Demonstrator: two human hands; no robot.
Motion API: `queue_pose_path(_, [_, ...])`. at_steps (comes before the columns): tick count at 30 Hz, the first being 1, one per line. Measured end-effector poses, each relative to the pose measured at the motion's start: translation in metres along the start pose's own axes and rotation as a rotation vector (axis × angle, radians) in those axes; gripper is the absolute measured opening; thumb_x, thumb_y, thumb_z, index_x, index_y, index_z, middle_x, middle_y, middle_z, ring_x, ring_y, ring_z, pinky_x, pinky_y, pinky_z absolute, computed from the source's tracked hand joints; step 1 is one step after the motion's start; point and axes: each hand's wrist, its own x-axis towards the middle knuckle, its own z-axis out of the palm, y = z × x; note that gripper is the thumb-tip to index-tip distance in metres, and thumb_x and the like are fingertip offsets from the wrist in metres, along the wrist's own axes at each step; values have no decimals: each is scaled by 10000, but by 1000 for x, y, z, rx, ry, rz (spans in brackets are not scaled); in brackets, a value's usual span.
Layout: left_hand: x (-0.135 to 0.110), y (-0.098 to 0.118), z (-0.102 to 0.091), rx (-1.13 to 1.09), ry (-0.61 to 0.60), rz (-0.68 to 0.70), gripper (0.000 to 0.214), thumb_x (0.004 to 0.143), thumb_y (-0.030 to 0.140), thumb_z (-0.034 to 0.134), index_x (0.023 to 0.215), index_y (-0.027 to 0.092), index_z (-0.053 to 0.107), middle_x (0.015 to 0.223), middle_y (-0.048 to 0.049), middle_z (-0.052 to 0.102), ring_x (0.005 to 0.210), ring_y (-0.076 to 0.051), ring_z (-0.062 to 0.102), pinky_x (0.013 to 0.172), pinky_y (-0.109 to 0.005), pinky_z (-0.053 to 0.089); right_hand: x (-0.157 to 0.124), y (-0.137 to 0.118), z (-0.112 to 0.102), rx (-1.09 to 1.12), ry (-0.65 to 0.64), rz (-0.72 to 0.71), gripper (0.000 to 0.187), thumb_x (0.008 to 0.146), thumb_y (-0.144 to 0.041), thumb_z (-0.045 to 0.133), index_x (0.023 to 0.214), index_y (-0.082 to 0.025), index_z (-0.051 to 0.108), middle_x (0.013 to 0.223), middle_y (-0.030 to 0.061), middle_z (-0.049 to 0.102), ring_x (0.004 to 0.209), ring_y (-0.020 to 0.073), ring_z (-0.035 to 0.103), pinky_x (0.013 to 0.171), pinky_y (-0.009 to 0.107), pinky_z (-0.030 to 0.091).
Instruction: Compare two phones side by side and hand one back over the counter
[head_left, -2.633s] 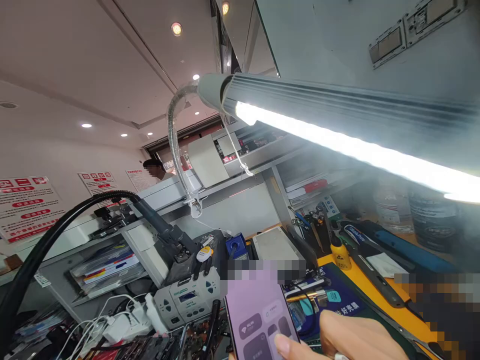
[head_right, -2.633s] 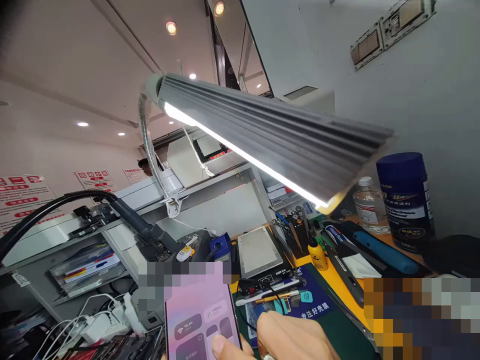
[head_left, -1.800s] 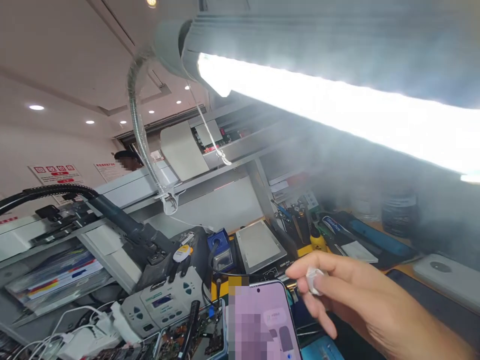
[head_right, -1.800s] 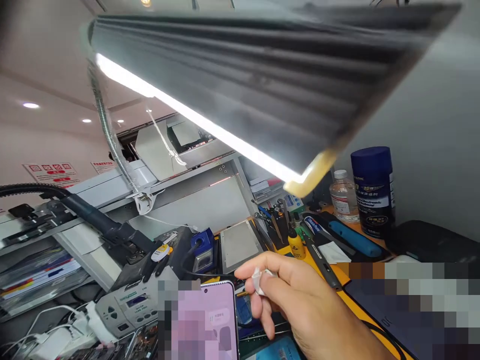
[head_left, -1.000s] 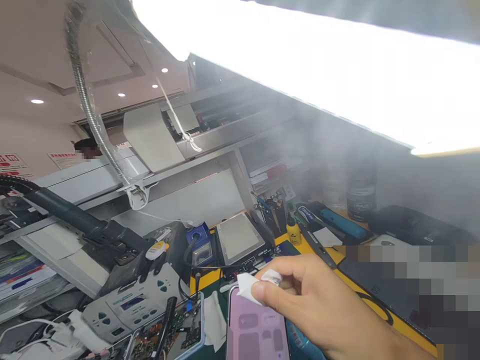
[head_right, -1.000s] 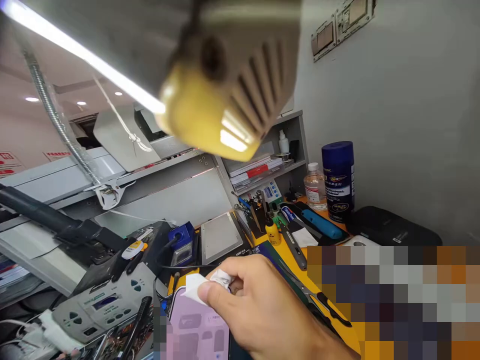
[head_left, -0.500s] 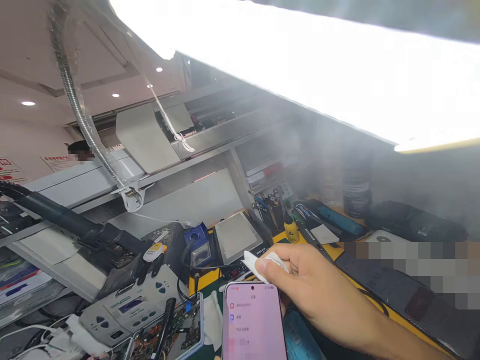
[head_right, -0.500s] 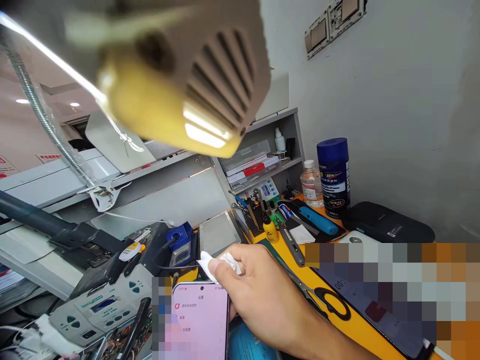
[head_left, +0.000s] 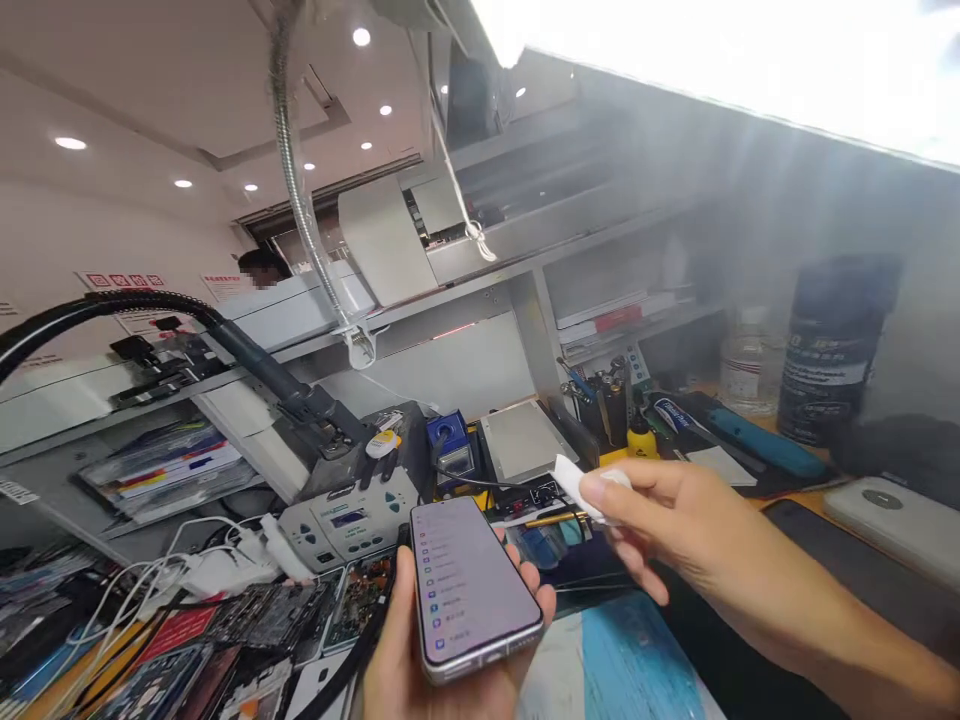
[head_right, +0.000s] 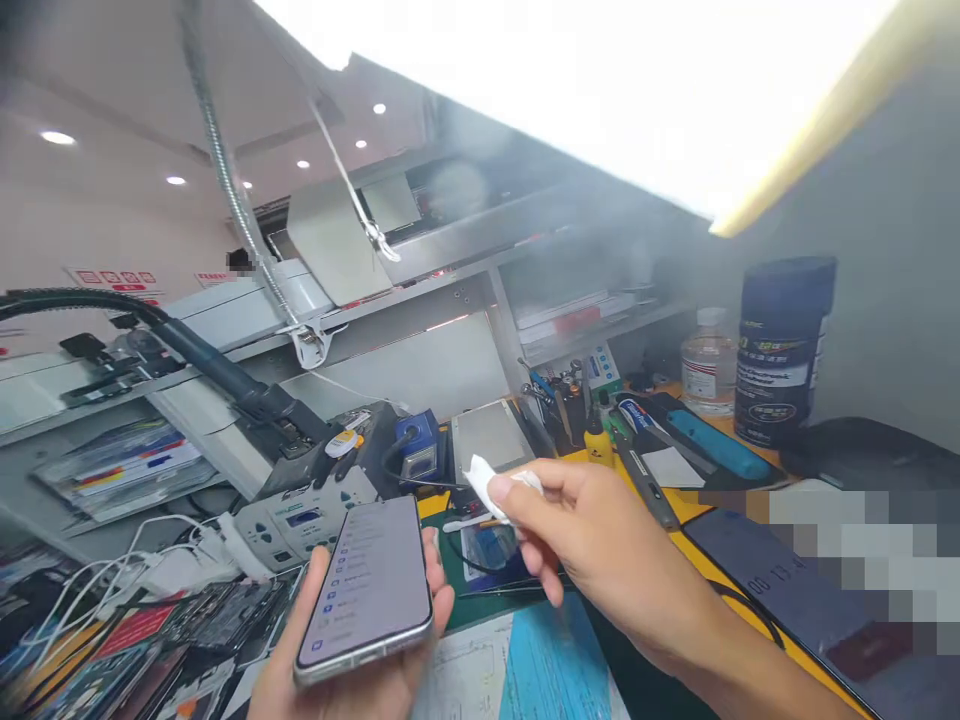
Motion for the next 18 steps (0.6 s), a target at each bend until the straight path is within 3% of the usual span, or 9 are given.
queue_pose_path(4, [3,2,-12,-23,-161,67,672,954,592,206,1259,147,607,1339,-94,594,1288,-270,515,1135,-398,359,-3,4,16,203,-213,70,339,905,-461,607,752,-160,584,598,-38,550,451,70,487,444,190,397])
queue_pose_path(9, [5,4,-17,-16,-387,45,794,938,617,28,1343,149,526,1394,-3,551,1362,-218,425,1166,-326,306,-5,5,27,348,-244,70,296,854,-412,693,784,-138,607,678,-26,582,476,72,550,412,166,442])
queue_pose_path(18, [7,4,-24,14,-354,47,760,958,588,69,1333,111,527,1384,-45,557,1336,-209,462,1161,-345,307,-7,3,30,356,-284,103,292,859,-403,697,844,-120,624,691,-14,613,487,66,575,433,158,451])
